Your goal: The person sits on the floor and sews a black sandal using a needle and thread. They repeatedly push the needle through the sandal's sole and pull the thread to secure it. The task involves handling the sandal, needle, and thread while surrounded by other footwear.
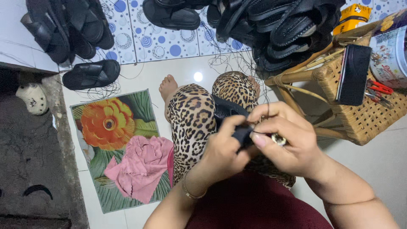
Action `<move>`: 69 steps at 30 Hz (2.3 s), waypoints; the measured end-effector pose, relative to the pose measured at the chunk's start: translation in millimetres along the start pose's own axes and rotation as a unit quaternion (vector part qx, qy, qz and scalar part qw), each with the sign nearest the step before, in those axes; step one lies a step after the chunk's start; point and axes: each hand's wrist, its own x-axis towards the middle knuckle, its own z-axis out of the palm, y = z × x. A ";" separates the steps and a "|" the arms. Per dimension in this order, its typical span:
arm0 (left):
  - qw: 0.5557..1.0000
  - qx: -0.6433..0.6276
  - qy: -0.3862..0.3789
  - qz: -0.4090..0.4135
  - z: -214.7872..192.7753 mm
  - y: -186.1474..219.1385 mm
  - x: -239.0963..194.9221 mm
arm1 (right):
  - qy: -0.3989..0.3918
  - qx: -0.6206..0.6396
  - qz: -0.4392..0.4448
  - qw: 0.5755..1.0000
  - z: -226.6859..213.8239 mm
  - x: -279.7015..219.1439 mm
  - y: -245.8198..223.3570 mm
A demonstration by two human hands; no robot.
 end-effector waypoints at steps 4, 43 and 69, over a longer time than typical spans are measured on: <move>0.971 -0.177 -0.068 -0.146 -32.6 -4.5 2.9 | 0.033 -0.044 0.021 0.998 -20.0 -14.7 13.8; 0.861 -0.359 0.300 -0.200 -208.9 -44.5 -97.0 | -0.075 -0.113 0.177 0.975 52.6 -68.8 99.5; 0.957 0.200 -0.173 0.120 -34.2 -41.0 -2.8 | -0.235 -0.225 -0.001 0.946 -19.1 -24.9 33.5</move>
